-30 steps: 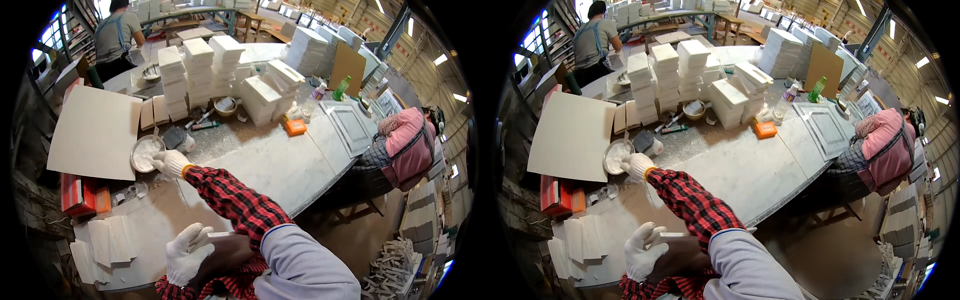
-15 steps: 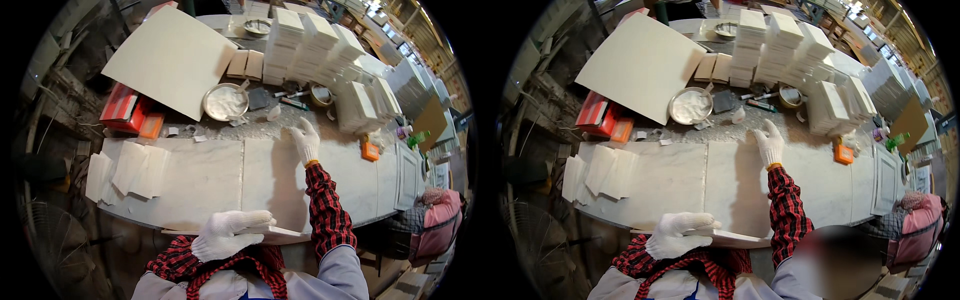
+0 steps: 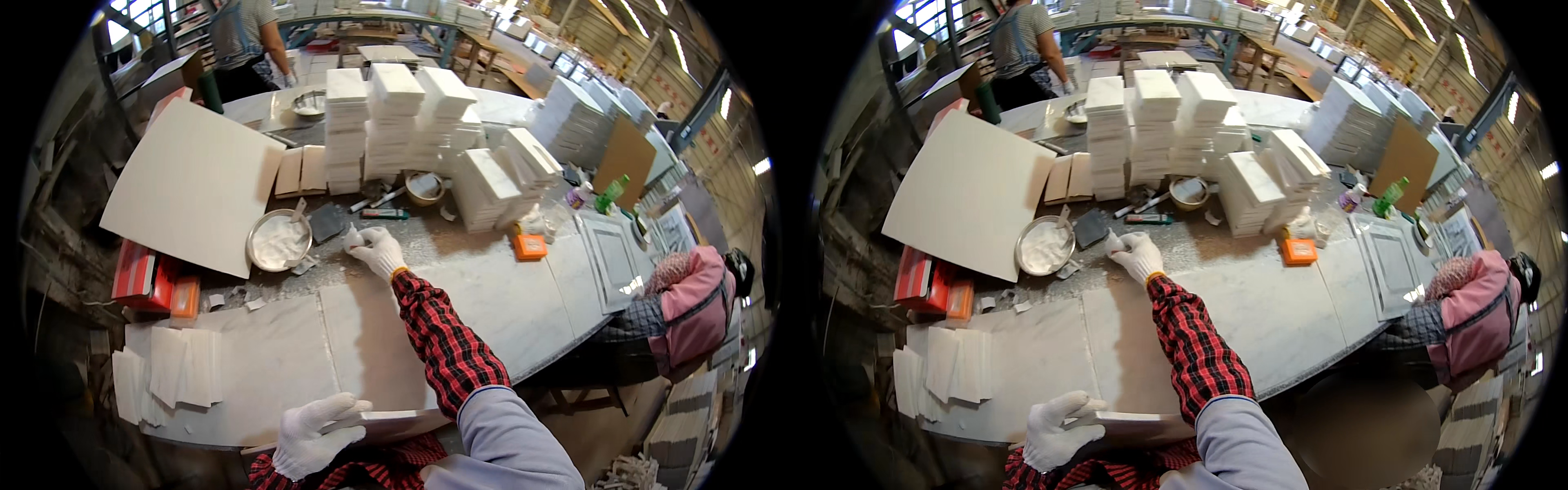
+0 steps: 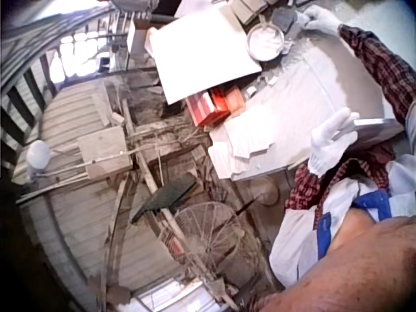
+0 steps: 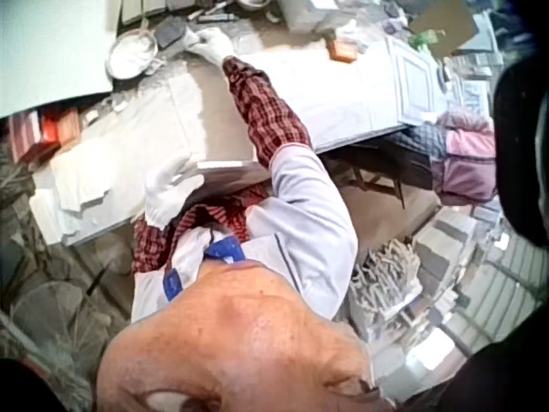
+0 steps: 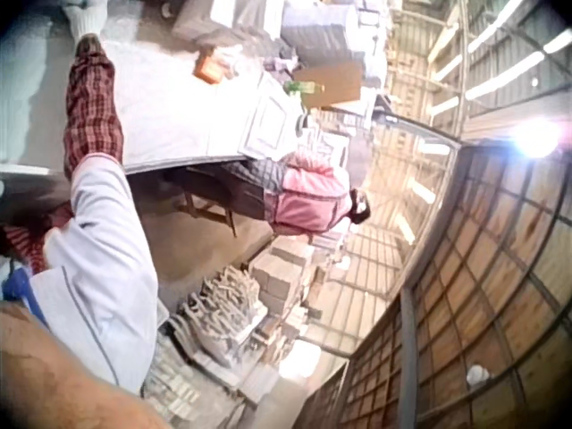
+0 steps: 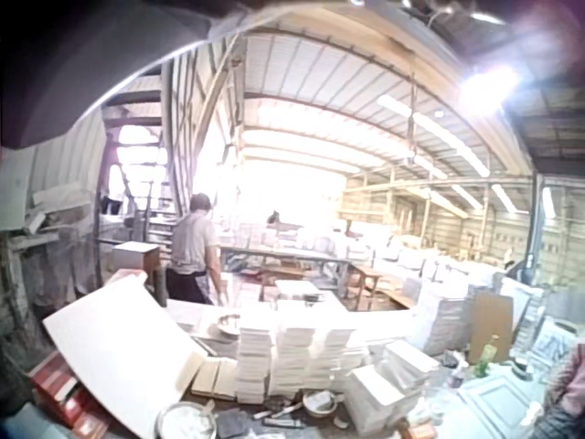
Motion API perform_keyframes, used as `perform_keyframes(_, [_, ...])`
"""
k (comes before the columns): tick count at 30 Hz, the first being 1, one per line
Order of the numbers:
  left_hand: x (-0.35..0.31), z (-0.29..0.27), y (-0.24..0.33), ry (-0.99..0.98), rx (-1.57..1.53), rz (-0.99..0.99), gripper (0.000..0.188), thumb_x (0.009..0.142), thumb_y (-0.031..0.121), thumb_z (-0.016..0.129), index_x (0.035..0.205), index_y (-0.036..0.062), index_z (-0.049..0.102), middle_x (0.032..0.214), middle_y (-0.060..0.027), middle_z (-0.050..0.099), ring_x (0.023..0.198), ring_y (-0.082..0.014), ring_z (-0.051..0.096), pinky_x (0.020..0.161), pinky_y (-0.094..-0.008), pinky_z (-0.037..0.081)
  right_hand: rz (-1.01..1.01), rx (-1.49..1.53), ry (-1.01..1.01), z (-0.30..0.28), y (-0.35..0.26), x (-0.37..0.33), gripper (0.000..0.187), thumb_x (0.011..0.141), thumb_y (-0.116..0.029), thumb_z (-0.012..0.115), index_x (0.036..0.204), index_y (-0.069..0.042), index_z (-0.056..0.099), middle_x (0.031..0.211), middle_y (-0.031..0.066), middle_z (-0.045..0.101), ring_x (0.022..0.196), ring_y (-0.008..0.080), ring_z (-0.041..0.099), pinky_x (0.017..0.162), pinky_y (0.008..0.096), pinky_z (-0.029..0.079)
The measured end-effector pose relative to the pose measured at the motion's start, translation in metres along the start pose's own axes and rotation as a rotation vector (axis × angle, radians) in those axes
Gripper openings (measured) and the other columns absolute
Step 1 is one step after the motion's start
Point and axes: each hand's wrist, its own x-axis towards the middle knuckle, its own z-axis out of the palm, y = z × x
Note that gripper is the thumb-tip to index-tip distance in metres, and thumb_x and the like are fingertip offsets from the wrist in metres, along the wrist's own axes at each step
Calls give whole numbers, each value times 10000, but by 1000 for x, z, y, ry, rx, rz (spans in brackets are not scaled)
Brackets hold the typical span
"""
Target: The person uses a small metal file to smooth the edges of white rectangular panels on a workbench. They repeatedly flip the panels, scrape edges, and occasionally wipe surfaces with a cloth. The person also uses a small orange block to rub edges and applies a white substance from a bottle to the panel edges.
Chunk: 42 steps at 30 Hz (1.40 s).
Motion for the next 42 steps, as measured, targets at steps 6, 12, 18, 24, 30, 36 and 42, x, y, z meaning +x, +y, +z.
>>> perform_keyframes(6, [-1,6,-7,47,-128,-14,574,808,-135,765,1339,-12,587,1208,-201,719,1111,-265,707,962,-382,580,128,612,-199,-45,-13,-52,372,902,-199,733,1226,-57,616,1061,63,708,935,183,677,843,332,546])
perform_keyframes(12, [11,7,5,-25,-133,6,571,827,-78,762,1366,-45,575,1226,-152,725,1131,-204,688,963,-338,556,129,578,-279,-128,-67,-158,179,939,-136,683,1082,-33,653,987,45,679,875,122,654,716,282,546])
perform_keyframes(18, [5,-2,2,-42,-83,102,664,834,-123,715,1444,70,540,1247,-144,720,1174,-216,685,1027,-342,544,262,532,-249,-162,-106,-240,532,886,-333,710,1235,54,604,965,84,650,782,150,599,640,285,479])
perform_keyframes(24, [8,1,0,-64,-131,90,710,838,-131,704,1482,94,508,1317,-162,678,1225,-224,654,1055,-356,530,290,550,-219,-180,-116,-274,628,840,-439,730,1222,46,614,927,84,641,737,150,594,582,266,451])
perform_keyframes(30, [9,1,-3,-80,-221,85,716,843,-153,675,1491,97,498,1356,-164,650,1263,-243,629,1059,-371,536,269,442,-255,-183,-143,-275,628,827,-514,721,1143,26,667,889,59,654,737,122,592,568,240,440])
perform_keyframes(36, [7,-1,-4,-100,-282,62,746,840,-178,650,1512,93,471,1424,-166,599,1301,-251,599,1064,-378,536,280,371,-251,-183,-158,-272,559,846,-491,678,1068,21,694,888,51,649,746,107,578,583,222,413])
perform_keyframes(42, [8,-1,-5,-117,-275,109,801,828,-194,641,1544,86,415,1457,-163,574,1316,-266,587,1083,-388,521,233,325,-255,-187,-157,-267,509,850,-448,647,1053,17,687,851,43,627,711,103,547,568,222,379])
